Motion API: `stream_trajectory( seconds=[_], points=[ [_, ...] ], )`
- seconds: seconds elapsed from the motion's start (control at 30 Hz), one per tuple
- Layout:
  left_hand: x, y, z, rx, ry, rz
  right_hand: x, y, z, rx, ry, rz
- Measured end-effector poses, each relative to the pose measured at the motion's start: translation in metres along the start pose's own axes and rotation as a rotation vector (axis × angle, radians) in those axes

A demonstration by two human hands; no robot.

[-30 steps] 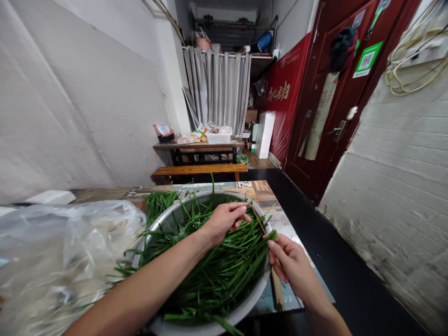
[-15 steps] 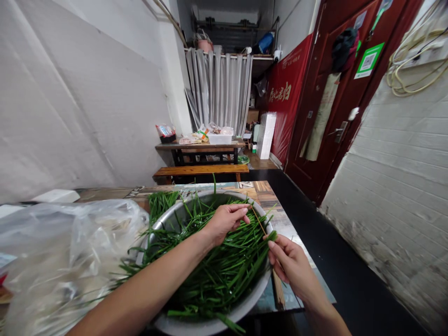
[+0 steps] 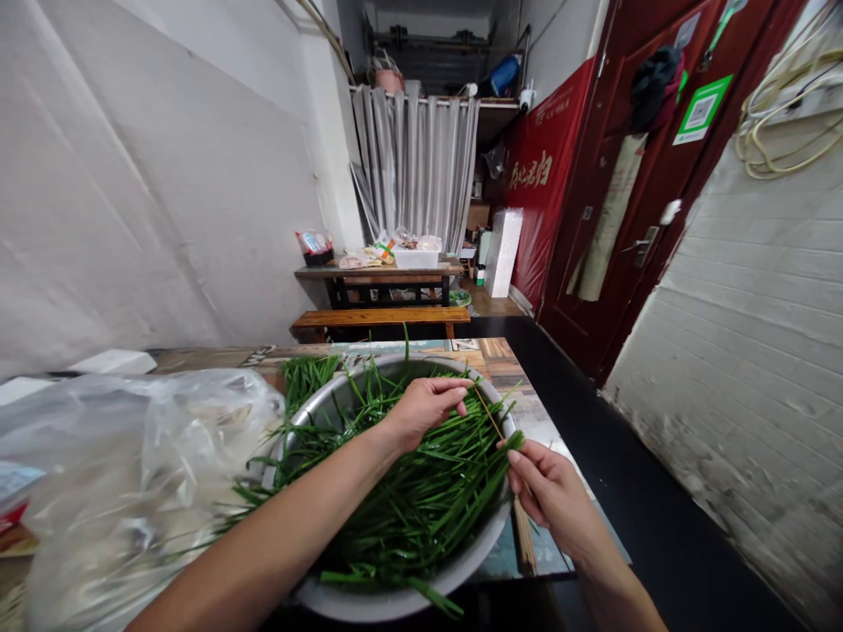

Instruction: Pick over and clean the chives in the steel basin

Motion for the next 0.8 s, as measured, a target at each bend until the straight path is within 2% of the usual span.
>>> stream_trajectory(
  seconds=[0.13, 0.27, 0.33, 0.5, 0.67, 0.8],
  points=[
    [0.000, 0.003, 0.001, -0.076, -0.015, 0.030, -0.001, 0.000, 0.001, 0.003, 0.008, -0.007],
    [0.000, 0.002, 0.000, -0.064, -0.002, -0.009, -0.003, 0.001, 0.001, 0.008, 0.004, -0.005],
    [0.000, -0.002, -0.003, 0.004, 0.038, -0.057, -0.003, 0.000, 0.002, 0.003, -0.001, -0.003],
    [-0.004, -0.013, -0.021, 0.259, 0.243, -0.241, -0.005, 0.000, 0.003, -0.011, 0.007, 0.001],
    [-0.003, -0.005, -0.013, 0.157, 0.184, -0.170, -0.003, 0.001, 0.004, -0.002, 0.008, 0.002],
    [-0.004, -0.003, -0.013, 0.136, 0.185, -0.156, -0.002, 0.002, 0.002, -0.002, 0.010, -0.002]
  ],
)
Point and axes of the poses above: each hand's wrist, its own x-axis towards the middle knuckle, its own y-axis out of the palm, z = x × y, the point moved 8 cm from there along x, towards the middle knuckle, and after that the axes turned 2 degrees about y, right-handed, at the moved point
